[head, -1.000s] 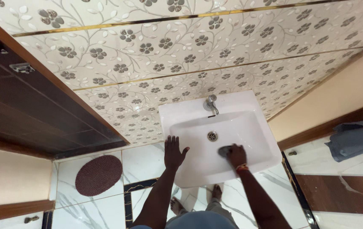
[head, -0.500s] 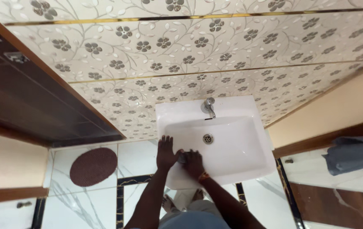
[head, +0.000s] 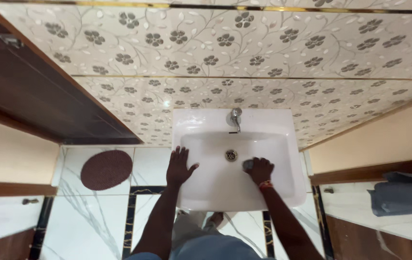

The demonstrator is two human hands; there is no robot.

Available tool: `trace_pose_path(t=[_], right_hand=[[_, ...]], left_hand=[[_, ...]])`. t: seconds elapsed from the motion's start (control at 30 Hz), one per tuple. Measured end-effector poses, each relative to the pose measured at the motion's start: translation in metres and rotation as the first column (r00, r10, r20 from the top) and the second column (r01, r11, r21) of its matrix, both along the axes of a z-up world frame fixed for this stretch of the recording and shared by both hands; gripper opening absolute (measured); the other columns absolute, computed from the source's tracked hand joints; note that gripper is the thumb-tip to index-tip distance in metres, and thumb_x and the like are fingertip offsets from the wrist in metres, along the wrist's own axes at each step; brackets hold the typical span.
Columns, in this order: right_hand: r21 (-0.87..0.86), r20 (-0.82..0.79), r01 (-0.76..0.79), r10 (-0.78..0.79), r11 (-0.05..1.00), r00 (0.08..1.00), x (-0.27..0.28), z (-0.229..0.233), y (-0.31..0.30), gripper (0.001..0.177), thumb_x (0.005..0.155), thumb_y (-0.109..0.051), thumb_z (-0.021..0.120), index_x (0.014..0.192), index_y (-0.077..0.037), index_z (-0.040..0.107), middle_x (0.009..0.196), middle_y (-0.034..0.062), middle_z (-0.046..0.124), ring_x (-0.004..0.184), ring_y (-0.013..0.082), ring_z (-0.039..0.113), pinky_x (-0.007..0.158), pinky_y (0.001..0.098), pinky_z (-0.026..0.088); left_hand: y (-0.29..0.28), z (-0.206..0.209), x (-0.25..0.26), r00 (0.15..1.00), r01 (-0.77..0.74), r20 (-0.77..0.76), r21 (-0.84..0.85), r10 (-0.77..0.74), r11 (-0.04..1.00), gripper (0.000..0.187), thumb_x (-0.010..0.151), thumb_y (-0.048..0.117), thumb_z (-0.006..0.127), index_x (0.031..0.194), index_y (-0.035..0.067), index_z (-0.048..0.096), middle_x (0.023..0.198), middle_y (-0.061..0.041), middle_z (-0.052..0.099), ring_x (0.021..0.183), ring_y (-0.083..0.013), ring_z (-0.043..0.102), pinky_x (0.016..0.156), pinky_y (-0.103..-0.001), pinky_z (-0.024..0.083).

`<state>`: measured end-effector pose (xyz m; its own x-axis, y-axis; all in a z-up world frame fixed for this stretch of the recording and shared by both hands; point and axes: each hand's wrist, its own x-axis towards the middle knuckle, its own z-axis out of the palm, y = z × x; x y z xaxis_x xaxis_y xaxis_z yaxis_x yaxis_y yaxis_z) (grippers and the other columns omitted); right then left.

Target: The person cleans a white bathroom sink by wiping the basin and faucet with a cloth.

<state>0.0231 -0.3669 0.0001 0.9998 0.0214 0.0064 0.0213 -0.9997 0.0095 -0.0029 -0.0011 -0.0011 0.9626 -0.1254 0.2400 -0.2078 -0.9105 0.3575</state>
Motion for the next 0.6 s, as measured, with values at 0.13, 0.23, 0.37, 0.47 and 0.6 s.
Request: trace_pose_path(t=[0.13, 0.23, 0.37, 0.47, 0.6], right_hand=[[0.026, -0.214, -0.090, 0.094, 0.996, 0.972, -0.002, -0.002, -0.009, 0.076, 0.062, -0.059, 0.083, 0.122, -0.017, 0.063, 0.111, 0.0100, 0.066, 0.105, 0.0341, 0.063, 0.085, 0.0560, 0.047], [0.126, -0.373, -0.065, 0.108, 0.990, 0.922, -0.017, -0.011, 0.022, 0.070, 0.067, -0.061, 0.082, 0.118, -0.017, 0.065, 0.115, 0.0108, 0.067, 0.109, 0.0348, 0.065, 0.089, 0.0582, 0.050], [0.314, -0.349, -0.105, 0.218, 0.944, 0.912, -0.042, -0.032, 0.083, 0.070, 0.065, -0.065, 0.084, 0.110, -0.015, 0.066, 0.111, 0.0103, 0.070, 0.104, 0.0344, 0.066, 0.087, 0.0562, 0.051], [0.547, -0.181, -0.219, 0.370, 0.808, 0.911, -0.053, -0.039, 0.120, 0.071, 0.068, -0.067, 0.084, 0.108, -0.010, 0.066, 0.106, 0.0136, 0.070, 0.099, 0.0364, 0.068, 0.084, 0.0547, 0.052], [0.618, -0.238, -0.188, 0.410, 0.763, 0.881, -0.056, -0.028, 0.133, 0.071, 0.068, -0.065, 0.085, 0.109, -0.009, 0.068, 0.107, 0.0123, 0.071, 0.100, 0.0356, 0.068, 0.087, 0.0506, 0.055]], left_hand=[[0.000, -0.008, 0.001, 0.999, -0.002, 0.035, 0.022, 0.002, 1.000, 0.083, 0.092, 0.063, 0.060, 0.142, -0.003, 0.053, 0.151, -0.023, 0.050, 0.149, -0.0397, 0.035, 0.123, -0.052, 0.025], [0.000, -0.012, 0.004, 0.997, -0.020, 0.080, 0.033, 0.017, 0.999, 0.083, 0.091, 0.064, 0.060, 0.141, -0.002, 0.054, 0.149, -0.021, 0.052, 0.149, -0.0386, 0.036, 0.123, -0.053, 0.025], [0.001, -0.013, 0.001, 0.996, -0.014, 0.092, 0.049, 0.010, 0.999, 0.081, 0.092, 0.063, 0.059, 0.141, -0.002, 0.055, 0.150, -0.021, 0.052, 0.148, -0.0389, 0.038, 0.123, -0.052, 0.027], [-0.001, -0.009, -0.001, 0.997, -0.011, 0.078, 0.038, 0.008, 0.999, 0.081, 0.092, 0.063, 0.059, 0.140, -0.002, 0.055, 0.150, -0.022, 0.052, 0.147, -0.0393, 0.039, 0.122, -0.052, 0.027], [-0.001, -0.003, -0.002, 0.997, -0.019, 0.080, 0.021, 0.017, 1.000, 0.080, 0.092, 0.062, 0.059, 0.140, -0.001, 0.056, 0.149, -0.021, 0.053, 0.147, -0.0386, 0.040, 0.122, -0.052, 0.027]])
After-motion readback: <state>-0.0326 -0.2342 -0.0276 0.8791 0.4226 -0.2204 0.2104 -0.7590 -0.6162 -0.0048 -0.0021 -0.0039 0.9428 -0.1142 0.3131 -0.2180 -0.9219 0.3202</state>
